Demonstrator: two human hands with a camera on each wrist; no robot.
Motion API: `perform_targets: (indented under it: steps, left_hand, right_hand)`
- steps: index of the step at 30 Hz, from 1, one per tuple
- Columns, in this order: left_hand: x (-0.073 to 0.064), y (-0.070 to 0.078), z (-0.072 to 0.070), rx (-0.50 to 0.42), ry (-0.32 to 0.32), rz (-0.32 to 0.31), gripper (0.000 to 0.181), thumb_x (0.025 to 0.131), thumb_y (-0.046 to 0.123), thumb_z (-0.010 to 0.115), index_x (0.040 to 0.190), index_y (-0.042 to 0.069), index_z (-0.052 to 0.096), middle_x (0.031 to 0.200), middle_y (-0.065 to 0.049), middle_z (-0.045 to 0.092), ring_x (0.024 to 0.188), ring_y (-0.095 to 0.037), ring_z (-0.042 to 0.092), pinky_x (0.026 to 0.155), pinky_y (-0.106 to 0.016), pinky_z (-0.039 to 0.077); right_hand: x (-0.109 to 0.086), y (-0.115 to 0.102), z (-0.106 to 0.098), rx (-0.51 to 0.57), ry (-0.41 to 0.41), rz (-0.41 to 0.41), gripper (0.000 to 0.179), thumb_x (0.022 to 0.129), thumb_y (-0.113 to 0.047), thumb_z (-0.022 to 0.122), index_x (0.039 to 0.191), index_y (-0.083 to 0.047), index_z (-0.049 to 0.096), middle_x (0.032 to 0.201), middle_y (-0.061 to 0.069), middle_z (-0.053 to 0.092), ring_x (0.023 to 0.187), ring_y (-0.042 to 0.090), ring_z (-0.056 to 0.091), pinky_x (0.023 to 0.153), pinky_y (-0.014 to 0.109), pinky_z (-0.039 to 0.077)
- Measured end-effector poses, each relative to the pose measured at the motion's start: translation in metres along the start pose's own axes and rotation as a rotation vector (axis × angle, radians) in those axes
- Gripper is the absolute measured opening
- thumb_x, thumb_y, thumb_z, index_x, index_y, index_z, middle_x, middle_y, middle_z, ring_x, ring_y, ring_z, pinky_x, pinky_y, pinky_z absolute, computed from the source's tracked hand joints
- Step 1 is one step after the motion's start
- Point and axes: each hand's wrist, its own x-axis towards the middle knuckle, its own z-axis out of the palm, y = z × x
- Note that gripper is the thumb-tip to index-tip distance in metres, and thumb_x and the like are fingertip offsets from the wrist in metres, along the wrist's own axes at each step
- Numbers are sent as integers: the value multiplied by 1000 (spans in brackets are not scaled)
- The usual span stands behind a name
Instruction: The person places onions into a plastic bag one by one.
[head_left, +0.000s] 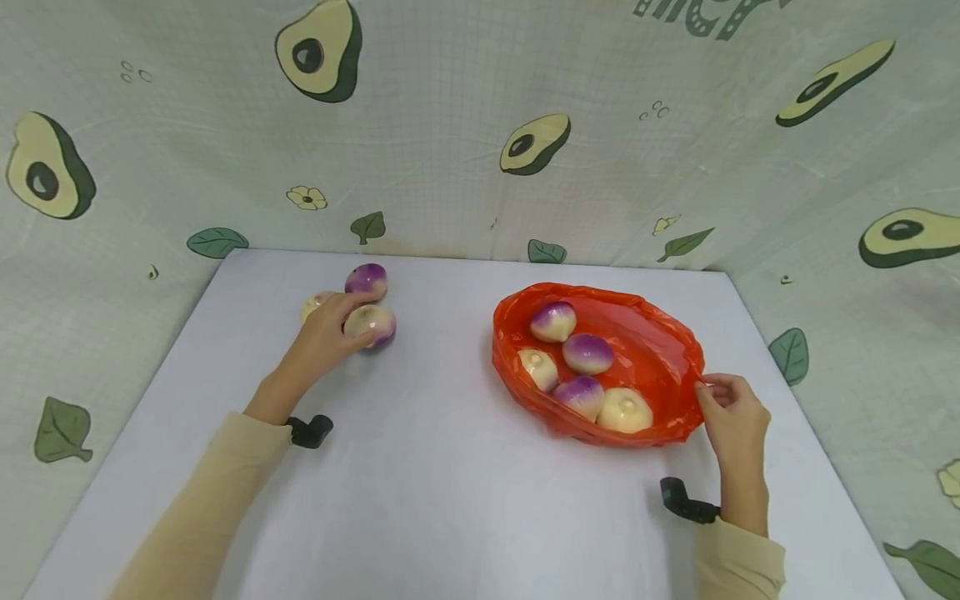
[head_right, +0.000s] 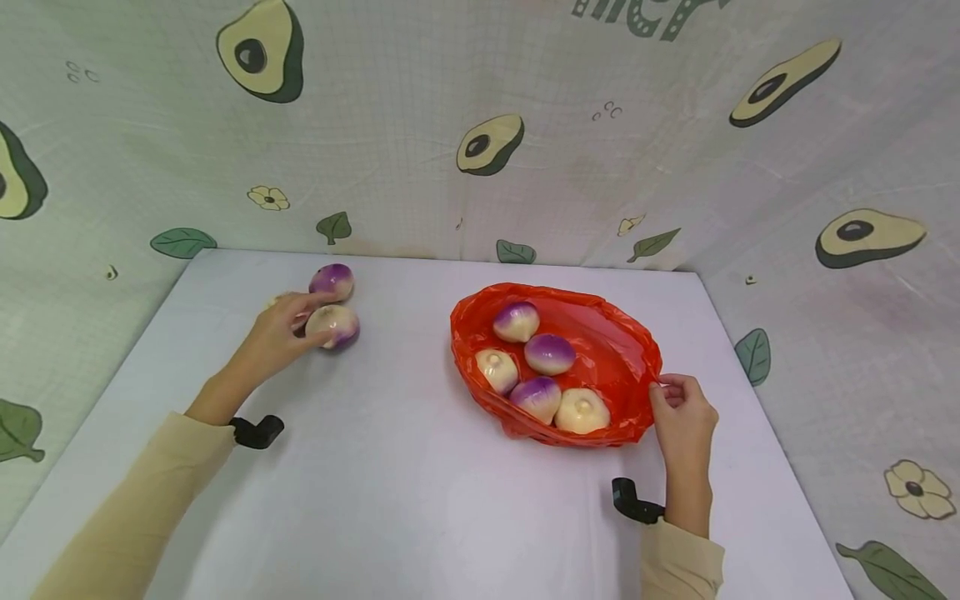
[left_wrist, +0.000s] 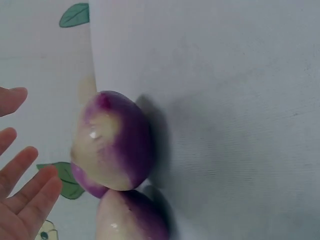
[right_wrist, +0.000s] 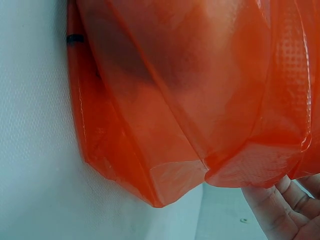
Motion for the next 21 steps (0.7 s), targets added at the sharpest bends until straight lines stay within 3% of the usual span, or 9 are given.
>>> perform_targets:
  steps: [1,4,8,14,16,21]
  left_hand:
    - [0,-2,1,5,12,8,56,80,13,72,130,1,49,127,-23,51,118,-35,43,101,-52,34]
    - [1,-8,4,13,28,4,58,78,12,73,130,1,49,127,-23,51,119,-35,43,103,-51,32]
    - [2,-17,8,18,22,-24,60,78,12,73,131,-1,47,128,-24,50,121,-36,41,105,-51,31]
    - [4,-31,14,13,-2,-66,62,79,13,72,131,-5,44,126,-25,47,120,-38,41,105,-52,30]
    - [4,-35,16,10,-14,-85,62,80,14,71,132,-6,42,129,-27,45,122,-39,39,106,-53,30]
    - [5,-39,22,-4,-26,-114,61,82,15,69,132,-5,41,132,-30,42,126,-43,37,106,-55,28]
  right_hand:
    - [3,4,1,20,6,0,42,95,-35,47,126,-7,50,114,17,57,96,23,54,74,24,55]
    - [5,7,3,41,15,-8,43,94,-36,48,125,-5,50,112,18,56,95,25,54,83,39,54]
    - [6,9,5,24,36,-9,46,93,-41,47,123,-6,51,111,17,56,94,26,53,81,46,54]
    - [6,8,4,4,40,-19,43,94,-38,47,122,-6,52,109,16,58,91,23,54,69,28,56]
    - [5,7,3,10,31,-23,43,94,-36,47,123,-5,52,111,18,58,93,24,54,70,26,55]
    - [5,8,6,-8,42,-5,43,94,-39,47,122,-7,51,111,15,57,92,22,54,76,43,56]
